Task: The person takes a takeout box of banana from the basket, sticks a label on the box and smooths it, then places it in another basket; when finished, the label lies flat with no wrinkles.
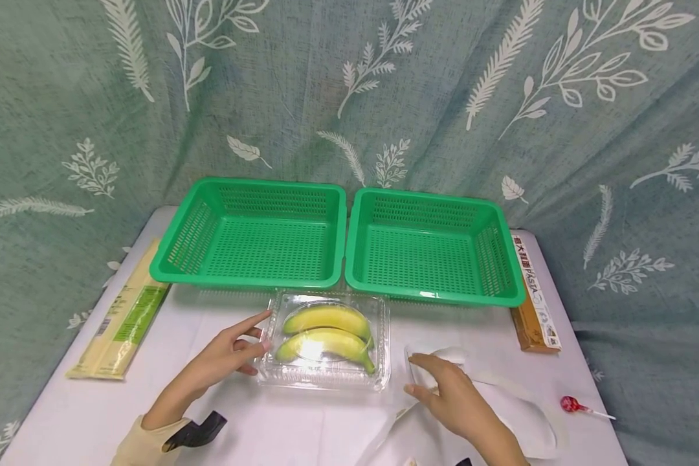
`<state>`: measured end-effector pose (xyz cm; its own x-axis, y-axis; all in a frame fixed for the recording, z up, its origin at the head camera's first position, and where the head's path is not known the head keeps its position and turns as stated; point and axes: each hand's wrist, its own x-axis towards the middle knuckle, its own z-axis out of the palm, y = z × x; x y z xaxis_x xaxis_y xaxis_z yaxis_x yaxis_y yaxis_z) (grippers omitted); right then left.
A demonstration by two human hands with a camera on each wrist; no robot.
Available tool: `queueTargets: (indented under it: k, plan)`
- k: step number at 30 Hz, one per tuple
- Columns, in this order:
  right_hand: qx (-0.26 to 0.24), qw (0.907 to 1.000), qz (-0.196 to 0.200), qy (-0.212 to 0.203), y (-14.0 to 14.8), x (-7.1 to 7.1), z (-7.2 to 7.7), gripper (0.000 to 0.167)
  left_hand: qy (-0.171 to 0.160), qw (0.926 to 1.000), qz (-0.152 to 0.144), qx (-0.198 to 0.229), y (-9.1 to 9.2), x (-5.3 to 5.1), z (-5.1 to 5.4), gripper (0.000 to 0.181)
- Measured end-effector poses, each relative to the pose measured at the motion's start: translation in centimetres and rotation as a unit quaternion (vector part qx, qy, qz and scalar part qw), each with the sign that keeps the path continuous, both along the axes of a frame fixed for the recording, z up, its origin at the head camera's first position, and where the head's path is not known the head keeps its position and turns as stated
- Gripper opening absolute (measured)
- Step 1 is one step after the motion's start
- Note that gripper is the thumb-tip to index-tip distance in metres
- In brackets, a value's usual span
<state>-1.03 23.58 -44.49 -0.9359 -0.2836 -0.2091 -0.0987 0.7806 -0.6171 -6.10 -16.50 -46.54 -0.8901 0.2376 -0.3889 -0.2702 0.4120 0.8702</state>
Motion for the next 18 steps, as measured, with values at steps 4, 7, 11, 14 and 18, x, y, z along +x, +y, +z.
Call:
queueTargets:
  k: [4,7,11,14,18]
  plan:
    - [0.019,0.9985,0.047,-0.019,0.5,0.9,-1.2,0.045,-0.002,1.0000,0.000,0.000,0.0,0.0,0.1,0.072]
    - [0.037,0.9980,0.046,-0.025,0.2,1.4,-2.2,0.036,-0.002,1.0000,0.001,0.001,0.0,0.0,0.1,0.072]
    - [0.064,0.9972,0.033,0.021,-0.3,1.7,-2.9,0.029,0.000,1.0000,0.002,0.002,0.0,-0.1,0.2,0.071]
    - [0.075,0.9939,0.037,0.071,-0.2,2.0,-2.4,0.032,0.002,1.0000,0.002,0.003,0.1,-0.1,0.3,0.071]
    - [0.094,0.9913,0.028,0.087,0.5,2.5,-1.0,0.034,0.000,1.0000,0.001,0.002,0.1,-0.2,0.4,0.070]
